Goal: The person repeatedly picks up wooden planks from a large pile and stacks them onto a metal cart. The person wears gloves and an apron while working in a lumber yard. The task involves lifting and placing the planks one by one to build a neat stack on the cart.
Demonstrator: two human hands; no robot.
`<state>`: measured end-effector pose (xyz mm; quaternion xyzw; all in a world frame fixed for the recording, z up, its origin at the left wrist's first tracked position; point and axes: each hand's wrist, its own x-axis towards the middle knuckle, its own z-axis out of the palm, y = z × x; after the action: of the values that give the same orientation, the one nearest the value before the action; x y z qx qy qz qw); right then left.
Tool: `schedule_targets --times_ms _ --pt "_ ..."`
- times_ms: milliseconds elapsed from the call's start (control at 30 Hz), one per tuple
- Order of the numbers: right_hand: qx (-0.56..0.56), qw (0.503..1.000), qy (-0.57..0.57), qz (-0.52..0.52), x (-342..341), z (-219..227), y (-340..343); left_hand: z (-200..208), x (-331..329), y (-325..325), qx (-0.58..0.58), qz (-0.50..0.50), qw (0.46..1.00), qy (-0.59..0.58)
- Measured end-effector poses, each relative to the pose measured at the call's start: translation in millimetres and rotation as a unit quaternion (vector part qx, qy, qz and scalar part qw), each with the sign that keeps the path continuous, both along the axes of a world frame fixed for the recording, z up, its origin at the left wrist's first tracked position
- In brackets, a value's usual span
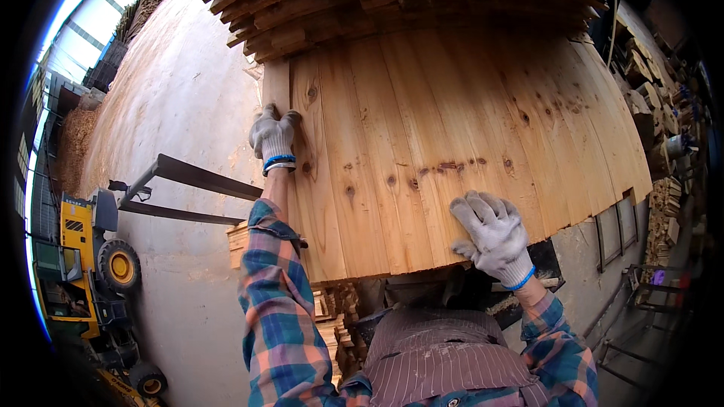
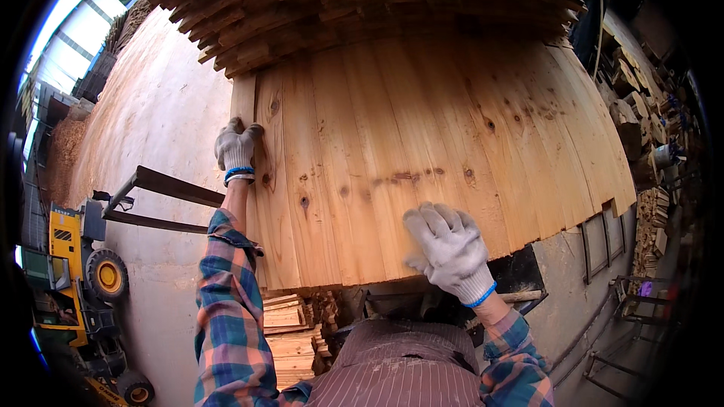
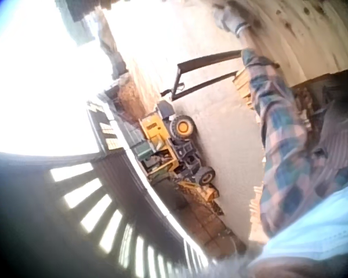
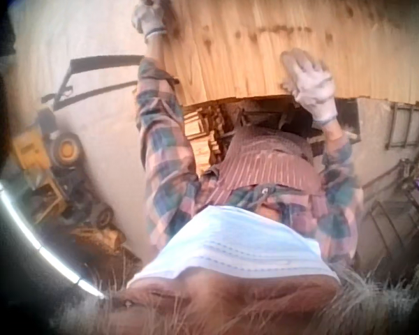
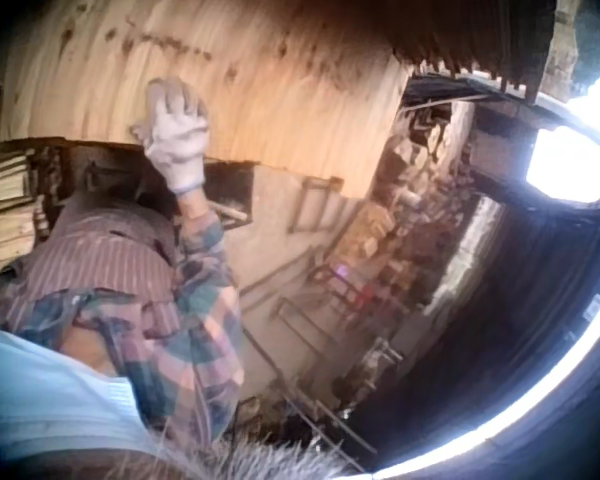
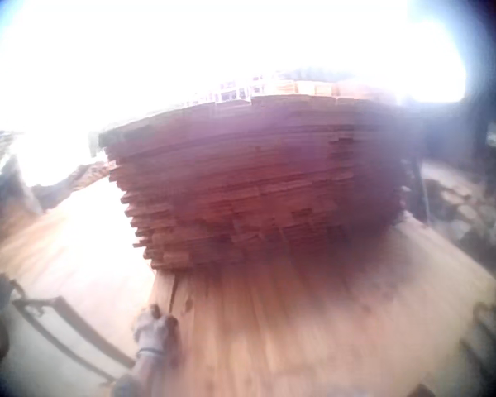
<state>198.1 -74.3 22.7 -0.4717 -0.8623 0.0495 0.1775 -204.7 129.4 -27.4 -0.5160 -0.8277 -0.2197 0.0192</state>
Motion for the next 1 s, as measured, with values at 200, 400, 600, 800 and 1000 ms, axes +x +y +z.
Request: schedule_targets --times_ms 200,400,600,800,1000 --pt "0.006 1.0 0.003 0.001 0 -1 1 -3 -10 -8 0.021 -0.022 0.999 -0.011" --pt "0.001 1.0 0.002 -0.008 2 -3 3 12 3 -27 -0.045 -0.011 0.998 -0.036" --pt "-0.004 1.0 0.0 -0.011 0 -2 3 11 3 -8 -0.057 0.006 0.998 0.037" --pt "0.005 1.0 0.005 -0.008 -1 -1 4 -5 0 -4 -0.023 0.012 0.996 0.091" --pt "0.01 1.0 0.015 -0.001 1 -4 2 -6 4 -6 0.001 0.022 0.996 0.089"
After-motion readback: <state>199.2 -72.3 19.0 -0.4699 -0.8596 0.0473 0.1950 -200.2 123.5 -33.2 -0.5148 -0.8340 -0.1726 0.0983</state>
